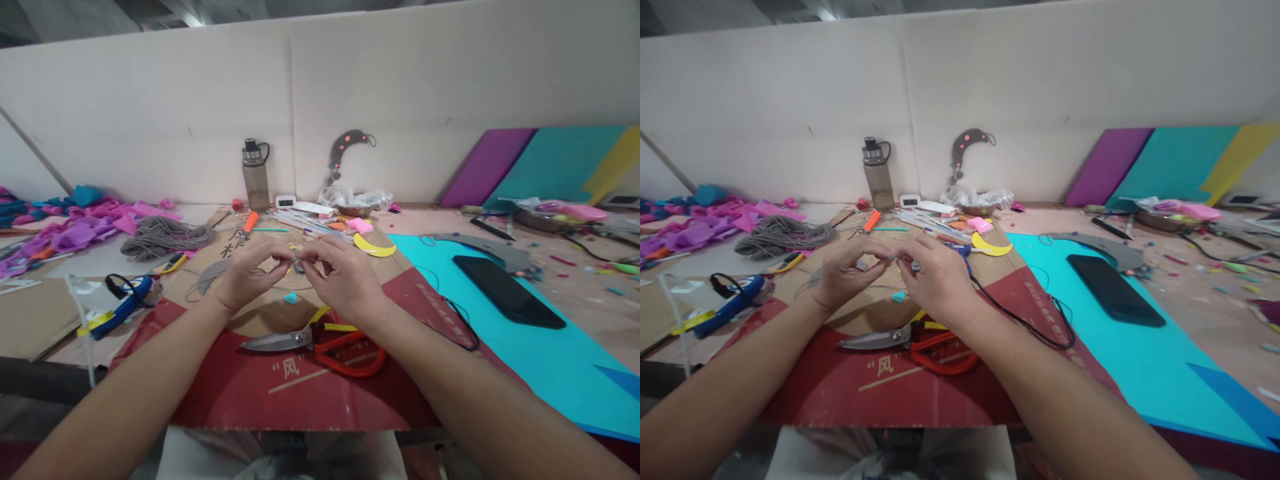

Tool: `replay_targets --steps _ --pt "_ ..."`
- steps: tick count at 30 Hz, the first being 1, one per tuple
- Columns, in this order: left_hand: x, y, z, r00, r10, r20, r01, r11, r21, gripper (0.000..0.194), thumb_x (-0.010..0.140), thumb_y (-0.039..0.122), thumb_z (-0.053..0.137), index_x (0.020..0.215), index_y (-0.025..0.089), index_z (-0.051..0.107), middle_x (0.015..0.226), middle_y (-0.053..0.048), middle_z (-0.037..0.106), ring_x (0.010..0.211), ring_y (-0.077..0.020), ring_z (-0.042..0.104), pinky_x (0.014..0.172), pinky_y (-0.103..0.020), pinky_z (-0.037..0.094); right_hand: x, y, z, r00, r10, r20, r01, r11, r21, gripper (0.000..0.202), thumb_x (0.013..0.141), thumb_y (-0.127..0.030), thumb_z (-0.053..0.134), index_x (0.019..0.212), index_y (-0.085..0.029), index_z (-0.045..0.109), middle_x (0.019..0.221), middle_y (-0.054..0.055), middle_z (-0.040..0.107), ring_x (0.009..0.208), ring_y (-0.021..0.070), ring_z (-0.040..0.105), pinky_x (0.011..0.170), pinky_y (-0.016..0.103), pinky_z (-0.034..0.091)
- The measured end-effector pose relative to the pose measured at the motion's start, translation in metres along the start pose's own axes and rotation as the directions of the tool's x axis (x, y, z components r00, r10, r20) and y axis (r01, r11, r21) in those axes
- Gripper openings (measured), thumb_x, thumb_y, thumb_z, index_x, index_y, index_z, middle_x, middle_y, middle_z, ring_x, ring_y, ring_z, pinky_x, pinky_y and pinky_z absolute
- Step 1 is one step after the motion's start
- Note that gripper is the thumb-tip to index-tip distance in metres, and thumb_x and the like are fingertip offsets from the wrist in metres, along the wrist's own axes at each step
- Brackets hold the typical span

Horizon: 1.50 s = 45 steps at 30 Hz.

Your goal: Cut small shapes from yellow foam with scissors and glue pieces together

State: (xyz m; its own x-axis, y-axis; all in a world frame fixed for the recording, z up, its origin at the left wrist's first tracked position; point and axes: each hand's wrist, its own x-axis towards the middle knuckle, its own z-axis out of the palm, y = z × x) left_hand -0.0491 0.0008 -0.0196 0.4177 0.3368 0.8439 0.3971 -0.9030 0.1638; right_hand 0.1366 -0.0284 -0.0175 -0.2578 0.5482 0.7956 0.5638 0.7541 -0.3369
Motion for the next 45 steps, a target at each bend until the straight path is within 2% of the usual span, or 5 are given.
replay_targets --steps 6,13,22,34,45 --pt "0.0003 0.0002 0.001 1.0 0.006 0.02 -0.006 1.0 -0.001 0.013 0.075 0.009 0.062 0.083 0.019 0.065 0.078 -0.003 0.07 0.076 -0.0142 0.065 0.073 -0.028 0.051 0.001 -0.0014 -0.0002 0.999 0.026 0.04 -0.026 0.999 -0.019 0.011 0.08 -0.011 0.055 0.08 -0.019 0.062 0.078 0.003 0.064 0.068 0.0139 0.053 0.061 0.026 0.04" --pt "0.0007 0.0056 0.0022 0.998 -0.045 0.046 0.046 0.999 -0.006 0.011 0.077 0.012 0.062 0.085 0.019 0.065 0.082 -0.004 0.071 0.077 -0.0132 0.065 0.073 -0.026 0.051 -0.0004 0.0011 0.0022 0.997 0.05 0.06 -0.048 0.998 -0.04 0.011 0.076 -0.01 0.055 0.079 -0.019 0.059 0.082 0.004 0.064 0.071 0.015 0.054 0.062 0.026 0.04" --pt "-0.0023 0.0005 0.0029 0.997 -0.04 0.058 0.04 0.999 0.003 0.01 0.077 0.012 0.062 0.085 0.018 0.064 0.08 -0.003 0.07 0.075 -0.0127 0.064 0.071 -0.026 0.051 0.0004 0.0012 0.003 0.995 0.072 0.069 -0.073 0.997 0.005 0.017 0.075 -0.01 0.056 0.09 -0.017 0.06 0.084 0.005 0.061 0.076 0.0165 0.055 0.066 0.027 0.043" --pt "-0.0005 0.004 0.0027 0.994 -0.079 0.073 0.079 0.997 0.009 0.013 0.077 0.011 0.06 0.086 0.019 0.065 0.08 -0.003 0.069 0.074 -0.0133 0.064 0.07 -0.025 0.051 -0.0002 0.0032 0.0059 0.995 0.057 0.086 -0.056 0.998 -0.004 0.01 0.079 -0.01 0.053 0.081 -0.019 0.058 0.085 0.006 0.062 0.075 0.0164 0.053 0.065 0.028 0.042" --pt "-0.0018 0.0027 0.0042 0.99 -0.115 0.076 0.112 0.993 0.048 0.015 0.076 0.009 0.061 0.087 0.018 0.065 0.08 -0.002 0.069 0.075 -0.0128 0.063 0.071 -0.025 0.05 -0.0002 0.0015 0.0049 0.988 0.086 0.125 -0.086 0.996 -0.001 0.012 0.078 -0.01 0.056 0.087 -0.018 0.06 0.088 0.006 0.062 0.08 0.0182 0.055 0.069 0.029 0.044"
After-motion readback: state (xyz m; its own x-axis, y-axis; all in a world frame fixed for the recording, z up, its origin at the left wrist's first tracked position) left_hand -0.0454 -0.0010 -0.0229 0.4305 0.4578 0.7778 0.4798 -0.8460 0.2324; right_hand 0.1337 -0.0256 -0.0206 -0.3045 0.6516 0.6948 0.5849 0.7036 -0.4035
